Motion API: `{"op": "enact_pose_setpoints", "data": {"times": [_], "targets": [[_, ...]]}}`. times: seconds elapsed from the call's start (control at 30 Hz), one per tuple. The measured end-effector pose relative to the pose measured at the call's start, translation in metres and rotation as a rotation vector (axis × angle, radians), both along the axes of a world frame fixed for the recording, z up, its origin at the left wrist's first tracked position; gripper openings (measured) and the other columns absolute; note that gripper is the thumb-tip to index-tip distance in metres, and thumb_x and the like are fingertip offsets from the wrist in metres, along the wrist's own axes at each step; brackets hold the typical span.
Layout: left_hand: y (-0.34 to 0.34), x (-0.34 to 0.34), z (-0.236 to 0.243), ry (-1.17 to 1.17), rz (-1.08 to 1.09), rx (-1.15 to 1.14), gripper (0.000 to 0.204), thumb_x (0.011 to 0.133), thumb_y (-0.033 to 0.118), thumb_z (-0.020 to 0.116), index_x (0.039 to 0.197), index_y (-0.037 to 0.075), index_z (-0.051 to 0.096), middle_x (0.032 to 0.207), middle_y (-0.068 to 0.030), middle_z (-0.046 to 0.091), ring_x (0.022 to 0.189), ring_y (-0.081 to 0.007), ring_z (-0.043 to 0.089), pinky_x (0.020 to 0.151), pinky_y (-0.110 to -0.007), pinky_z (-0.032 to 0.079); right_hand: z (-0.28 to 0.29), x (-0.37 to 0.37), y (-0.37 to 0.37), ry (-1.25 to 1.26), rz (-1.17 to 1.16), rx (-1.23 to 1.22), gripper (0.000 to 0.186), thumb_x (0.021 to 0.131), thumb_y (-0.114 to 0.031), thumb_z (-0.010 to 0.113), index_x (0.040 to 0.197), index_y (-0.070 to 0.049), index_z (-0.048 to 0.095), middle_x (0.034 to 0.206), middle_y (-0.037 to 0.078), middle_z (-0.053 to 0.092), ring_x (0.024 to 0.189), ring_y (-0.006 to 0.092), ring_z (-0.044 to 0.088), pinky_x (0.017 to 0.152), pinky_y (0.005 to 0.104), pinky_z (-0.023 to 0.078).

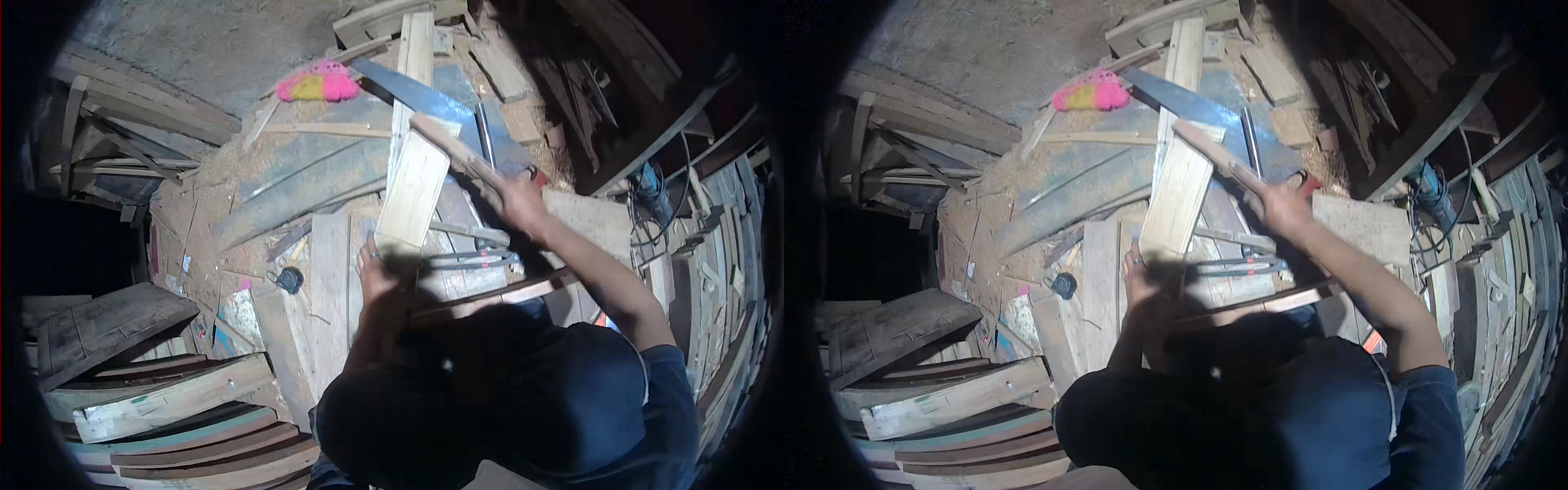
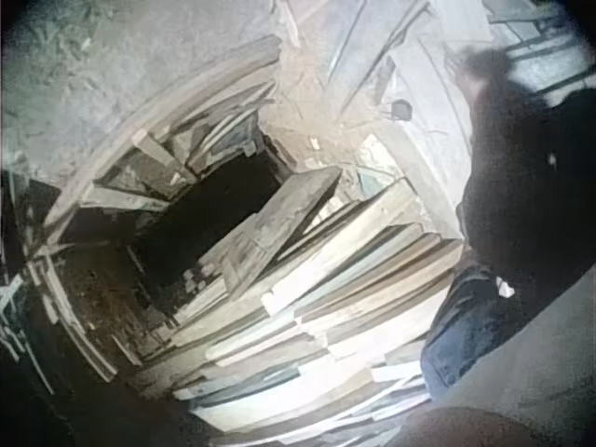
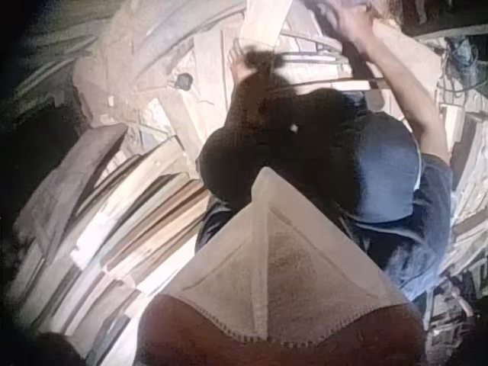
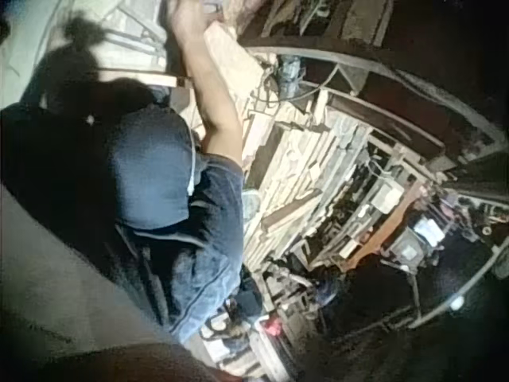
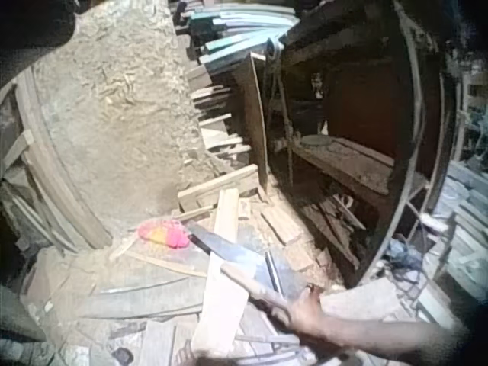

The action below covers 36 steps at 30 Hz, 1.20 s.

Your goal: Using a chisel and a wood block as a mallet to shape or join wood pieces.

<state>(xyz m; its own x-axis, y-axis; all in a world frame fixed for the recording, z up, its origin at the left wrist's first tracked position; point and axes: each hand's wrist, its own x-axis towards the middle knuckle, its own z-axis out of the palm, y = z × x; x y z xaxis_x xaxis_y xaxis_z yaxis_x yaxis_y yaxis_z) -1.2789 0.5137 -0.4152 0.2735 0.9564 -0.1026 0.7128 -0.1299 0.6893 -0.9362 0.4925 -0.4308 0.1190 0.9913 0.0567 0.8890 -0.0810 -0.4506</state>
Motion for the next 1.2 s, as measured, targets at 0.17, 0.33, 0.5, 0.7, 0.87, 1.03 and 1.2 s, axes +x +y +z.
{"op": "enact_pose_setpoints", "data": {"times": [0.17,0.33,0.5,0.7,0.87,1.03,1.2], "targets": [[0.009,-0.025,-0.046,0.136,-0.002,0.095,0.125,0.067,0.044,0.095,0.162,-0.003,0.028,0.141,-0.0249,0.049,0.134,-0.0441,0.046,0.116,-0.051,0.037,0.016,-0.013,-0.037,-0.178,0.592,-0.248,0.04,0.102,-0.044,0.06,0.132,-0.02,0.071,0.097,0.022,0.073,0.084,0.0403,0.074,0.078,0.0546,0.059],[0.004,-0.021,-0.027,-0.149,0.054,-0.015,0.129,0.063,0.049,0.096,0.161,-0.002,0.029,0.138,-0.0212,0.052,0.132,-0.0427,0.048,0.113,-0.054,0.038,-0.008,0.01,-0.002,-0.075,0.222,-0.09,0.039,0.103,-0.045,0.06,0.129,-0.018,0.069,0.087,0.024,0.072,0.076,0.0446,0.072,0.07,0.055,0.059],[0.01,-0.028,-0.056,-0.01,0.013,0.125,0.129,0.062,0.049,0.098,0.162,0.001,0.032,0.134,-0.0179,0.054,0.128,-0.0402,0.05,0.111,-0.054,0.04,0.004,-0.009,-0.041,-0.156,0.613,-0.186,0.059,0.105,-0.041,0.058,0.161,-0.037,0.041,0.089,0.025,0.071,0.08,0.0442,0.072,0.074,0.054,0.059],[0.003,-0.025,-0.055,-0.087,-0.008,0.194,0.13,0.063,0.054,0.097,0.161,0.0,0.032,0.132,-0.0197,0.055,0.121,-0.0422,0.056,0.104,-0.055,0.045,0.007,0.007,-0.004,0.013,0.036,-0.041,0.059,0.105,-0.04,0.057,0.161,-0.044,0.038,0.091,0.024,0.071,0.085,0.0465,0.071,0.076,0.056,0.058],[0.006,-0.031,-0.08,0.011,-0.057,0.434,0.128,0.064,0.052,0.098,0.159,-0.002,0.032,0.131,-0.0203,0.056,0.116,-0.0436,0.058,0.098,-0.056,0.049,0.029,-0.016,-0.039,-0.184,0.619,-0.349,0.059,0.106,-0.043,0.056,0.162,-0.048,0.035,0.094,0.025,0.071,0.082,0.0433,0.073,0.077,0.0546,0.06],[0.002,-0.007,-0.036,-0.455,0.153,-0.218,0.13,0.059,0.047,0.102,0.158,-0.002,0.035,0.133,-0.0212,0.055,0.115,-0.0437,0.059,0.098,-0.057,0.049,0.009,0.019,-0.01,-0.032,0.045,-0.078,0.062,0.104,-0.035,0.062,0.162,-0.026,0.041,0.089,0.028,0.071,0.081,0.0484,0.069,0.075,0.0555,0.056],[0.012,-0.028,-0.074,0.031,-0.064,0.366,0.131,0.058,0.048,0.102,0.158,-0.003,0.034,0.134,-0.0222,0.052,0.116,-0.0434,0.057,0.097,-0.056,0.049,0.004,-0.006,-0.045,-0.203,0.656,-0.134,0.066,0.104,-0.034,0.059,0.164,-0.043,0.033,0.092,0.022,0.071,0.077,0.0426,0.073,0.08,0.0567,0.058]]}}
